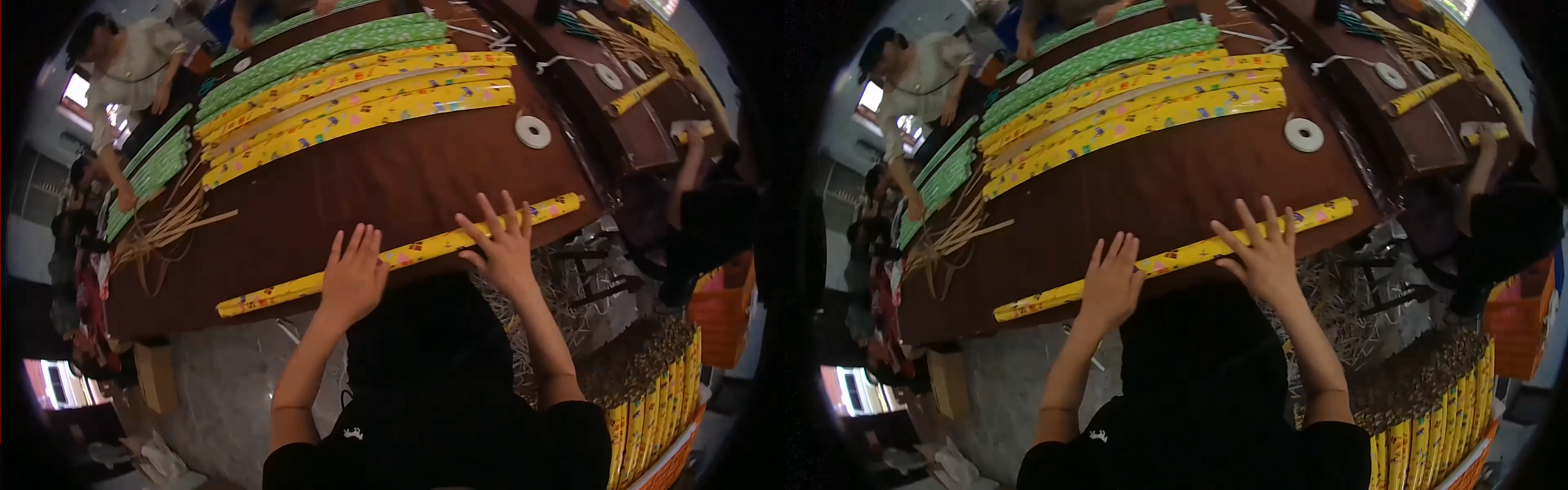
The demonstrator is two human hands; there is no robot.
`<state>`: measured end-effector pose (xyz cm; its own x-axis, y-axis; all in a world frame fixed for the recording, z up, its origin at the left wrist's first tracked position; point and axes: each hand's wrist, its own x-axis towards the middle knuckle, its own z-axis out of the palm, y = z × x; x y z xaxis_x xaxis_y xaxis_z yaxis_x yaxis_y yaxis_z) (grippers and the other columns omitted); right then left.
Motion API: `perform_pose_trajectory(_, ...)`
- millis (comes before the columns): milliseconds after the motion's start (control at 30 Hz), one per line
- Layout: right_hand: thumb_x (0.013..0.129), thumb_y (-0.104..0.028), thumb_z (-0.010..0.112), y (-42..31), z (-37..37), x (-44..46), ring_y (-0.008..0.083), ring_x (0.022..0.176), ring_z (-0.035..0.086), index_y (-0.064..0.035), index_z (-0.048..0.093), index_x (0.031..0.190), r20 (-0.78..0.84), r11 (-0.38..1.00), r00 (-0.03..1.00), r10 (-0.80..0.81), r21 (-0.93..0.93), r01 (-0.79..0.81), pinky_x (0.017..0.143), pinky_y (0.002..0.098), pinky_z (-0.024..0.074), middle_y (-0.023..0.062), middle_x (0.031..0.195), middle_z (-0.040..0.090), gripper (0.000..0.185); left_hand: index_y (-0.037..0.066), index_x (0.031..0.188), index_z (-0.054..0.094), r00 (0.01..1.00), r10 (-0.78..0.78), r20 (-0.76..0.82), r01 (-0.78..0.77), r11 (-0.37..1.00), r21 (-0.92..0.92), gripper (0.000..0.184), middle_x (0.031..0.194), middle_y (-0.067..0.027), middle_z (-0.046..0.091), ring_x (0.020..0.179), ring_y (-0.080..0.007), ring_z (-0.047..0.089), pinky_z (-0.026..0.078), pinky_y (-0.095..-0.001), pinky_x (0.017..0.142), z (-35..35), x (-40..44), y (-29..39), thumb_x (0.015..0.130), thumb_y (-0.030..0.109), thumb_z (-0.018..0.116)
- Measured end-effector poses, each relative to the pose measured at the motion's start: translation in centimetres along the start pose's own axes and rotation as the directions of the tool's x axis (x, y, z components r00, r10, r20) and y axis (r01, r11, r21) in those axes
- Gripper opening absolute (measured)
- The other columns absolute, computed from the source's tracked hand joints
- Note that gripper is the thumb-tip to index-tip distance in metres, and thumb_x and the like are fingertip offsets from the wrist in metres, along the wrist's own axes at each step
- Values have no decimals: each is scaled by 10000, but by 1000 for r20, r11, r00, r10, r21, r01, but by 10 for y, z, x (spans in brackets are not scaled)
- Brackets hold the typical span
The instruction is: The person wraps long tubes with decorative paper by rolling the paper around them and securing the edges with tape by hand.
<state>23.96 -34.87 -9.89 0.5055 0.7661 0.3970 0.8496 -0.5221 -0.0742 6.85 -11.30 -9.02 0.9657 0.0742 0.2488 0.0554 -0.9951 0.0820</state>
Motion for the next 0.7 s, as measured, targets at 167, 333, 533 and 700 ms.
perform_pose_trajectory(167,916,-542,522,-5,4,-1,405,1424,270,-314,568,1360,-26,999,1000,9,-32,-9,1148,629,119,67,1512,402,501,7,1325,551,952,-278,-130,280,960,-7,524,1346,-202,560,1303,-355,481,255,-540,1139,11,14,34,963,381,500)
perform_pose_trajectory(333,1007,-369,485,-3,22,-6,365,1444,265,-260,665,1253,-124,998,991,54,-37,-59,1181,593,91,27,1472,471,323,1,1323,553,878,-414,-242,429,903,10,522,1333,-209,564,1292,-355,488,256,-538,1140,19,-6,30,973,385,498)
perform_pose_trajectory(533,979,-334,558,0,34,-6,349,1435,301,-249,706,1182,-172,994,981,88,-44,-97,1176,591,108,15,1435,515,265,0,1346,531,715,-605,-350,668,739,89,480,1373,-178,543,1341,-328,439,226,-523,1149,3,-64,-16,985,313,477)
perform_pose_trajectory(700,981,-283,557,4,35,-6,326,1440,298,-227,708,1175,-166,995,984,70,-57,-80,1181,575,106,12,1431,518,252,15,1424,447,630,-686,-363,769,618,165,552,1479,-156,440,1404,-299,366,188,-543,1159,-4,-108,-49,989,356,458)
